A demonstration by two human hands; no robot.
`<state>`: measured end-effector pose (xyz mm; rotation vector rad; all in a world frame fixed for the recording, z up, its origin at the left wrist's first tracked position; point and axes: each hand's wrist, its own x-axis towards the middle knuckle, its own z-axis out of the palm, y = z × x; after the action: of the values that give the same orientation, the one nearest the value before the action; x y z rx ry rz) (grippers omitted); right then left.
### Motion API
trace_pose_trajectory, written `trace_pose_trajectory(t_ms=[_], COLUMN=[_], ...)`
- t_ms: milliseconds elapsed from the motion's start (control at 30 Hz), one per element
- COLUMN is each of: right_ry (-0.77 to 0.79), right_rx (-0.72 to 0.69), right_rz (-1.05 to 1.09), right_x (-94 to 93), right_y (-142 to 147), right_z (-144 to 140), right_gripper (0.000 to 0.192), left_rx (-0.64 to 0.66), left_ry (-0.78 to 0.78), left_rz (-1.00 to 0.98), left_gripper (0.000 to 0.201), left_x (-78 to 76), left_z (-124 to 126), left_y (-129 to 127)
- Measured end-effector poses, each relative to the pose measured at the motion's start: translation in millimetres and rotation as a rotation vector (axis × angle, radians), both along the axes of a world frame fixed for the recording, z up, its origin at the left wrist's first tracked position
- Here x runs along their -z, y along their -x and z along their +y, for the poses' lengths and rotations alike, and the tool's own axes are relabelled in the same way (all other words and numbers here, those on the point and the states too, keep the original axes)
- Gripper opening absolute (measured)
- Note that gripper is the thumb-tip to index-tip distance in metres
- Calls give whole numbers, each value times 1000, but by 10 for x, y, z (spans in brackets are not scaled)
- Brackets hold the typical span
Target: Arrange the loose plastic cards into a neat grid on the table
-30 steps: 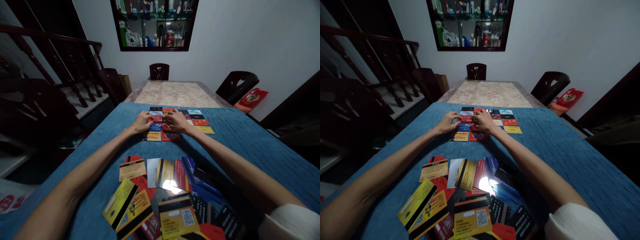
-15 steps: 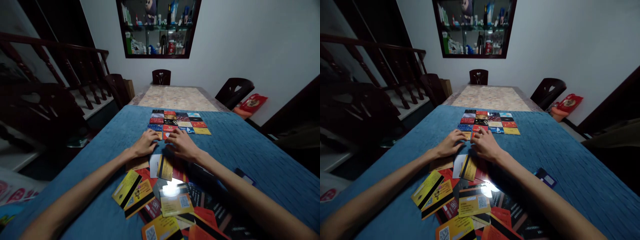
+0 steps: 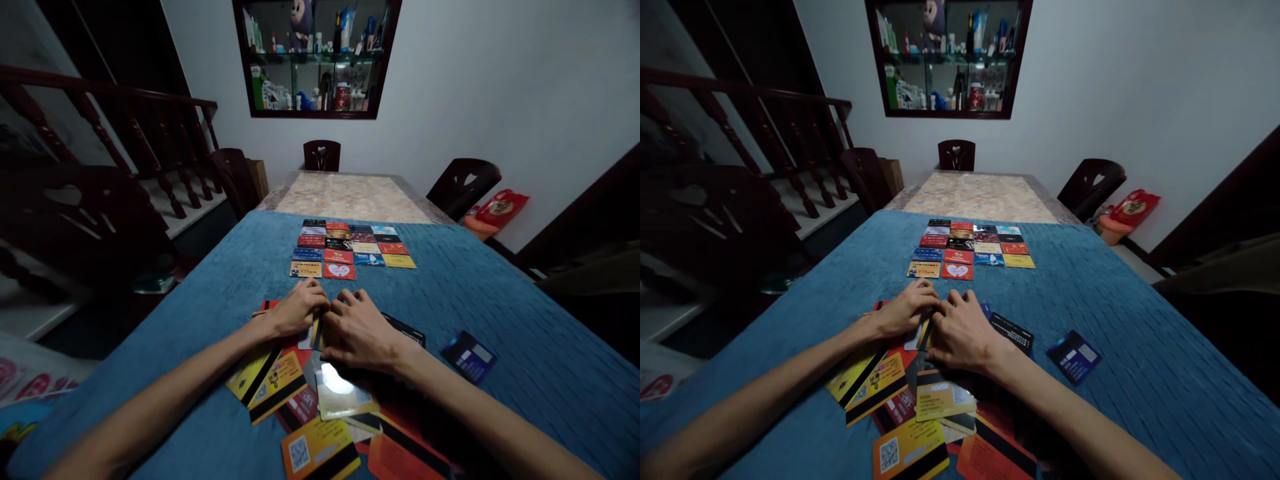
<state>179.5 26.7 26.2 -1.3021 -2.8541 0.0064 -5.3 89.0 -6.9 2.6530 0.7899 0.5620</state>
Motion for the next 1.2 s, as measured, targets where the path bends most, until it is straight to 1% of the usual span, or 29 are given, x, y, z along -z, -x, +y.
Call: trace_pose_trajectory(t_ms=[133,200,700,967,1100,1200], right_ry=[5,-4,-85,-230,-320,-382], right_rx=[0,-15,-168,-223,-201,-167], right_rz=[0,14,-28,74,130,178], right_x=[27,40,5,-4,-49,-77], right_y=[9,14,73,39,-22,-101], right_z=[0,-3,-81,-85,-34,20], right_gripper=[52,50,20,16,14,14], left_rx=[15,17,52,54,49,44], left_ry=[21,27,60,74,86,109], left_rz=[-8,-18,-30,-55,-88,-114], left_gripper=[24,24,31,30,31,38], left_x=[45,60,51,59,35,13], left_z=[19,26,55,73,69,74], left_y=[6,3,14,38,33,32])
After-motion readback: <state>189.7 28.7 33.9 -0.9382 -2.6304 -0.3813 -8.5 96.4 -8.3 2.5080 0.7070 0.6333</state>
